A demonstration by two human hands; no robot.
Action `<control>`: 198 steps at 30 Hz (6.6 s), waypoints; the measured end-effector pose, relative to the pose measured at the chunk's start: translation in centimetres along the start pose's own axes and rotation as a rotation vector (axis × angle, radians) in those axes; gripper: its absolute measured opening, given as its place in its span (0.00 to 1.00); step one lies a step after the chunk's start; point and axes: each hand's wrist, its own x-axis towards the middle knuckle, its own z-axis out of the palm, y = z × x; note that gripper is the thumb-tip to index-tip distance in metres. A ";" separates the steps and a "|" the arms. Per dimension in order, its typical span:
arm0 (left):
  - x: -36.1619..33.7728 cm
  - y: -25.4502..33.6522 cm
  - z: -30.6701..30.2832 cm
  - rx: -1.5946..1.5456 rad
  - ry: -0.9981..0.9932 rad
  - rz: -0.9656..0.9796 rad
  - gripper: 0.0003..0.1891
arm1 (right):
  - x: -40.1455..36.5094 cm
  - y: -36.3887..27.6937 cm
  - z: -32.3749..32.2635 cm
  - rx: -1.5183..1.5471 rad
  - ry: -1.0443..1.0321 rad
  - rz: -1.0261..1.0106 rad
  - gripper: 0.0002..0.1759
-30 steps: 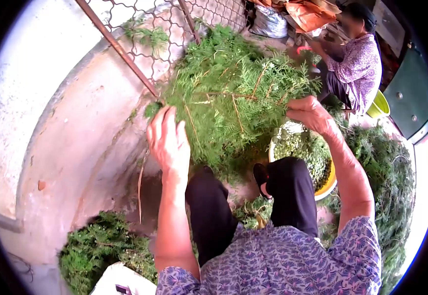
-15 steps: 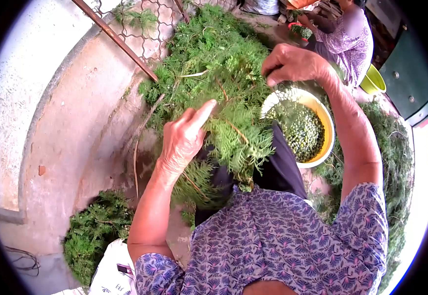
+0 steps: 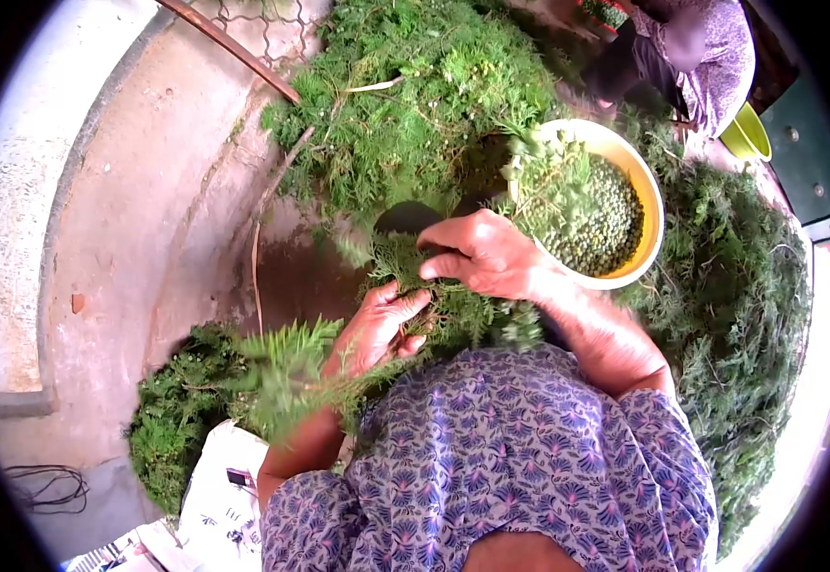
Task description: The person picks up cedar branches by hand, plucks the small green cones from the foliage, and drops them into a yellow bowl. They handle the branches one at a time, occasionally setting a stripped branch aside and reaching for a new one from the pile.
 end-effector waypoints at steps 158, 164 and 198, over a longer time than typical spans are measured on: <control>5.8 1.4 -3.5 -0.001 0.730 0.653 0.18 | -6.4 12.8 -6.3 0.410 0.911 0.613 0.21; 4.0 2.4 -3.2 0.498 0.742 1.111 0.17 | -12.7 18.9 -8.9 -0.467 0.942 0.863 0.24; 5.0 -3.4 1.2 1.008 0.538 0.822 0.20 | -6.1 8.3 2.8 0.111 0.473 0.366 0.13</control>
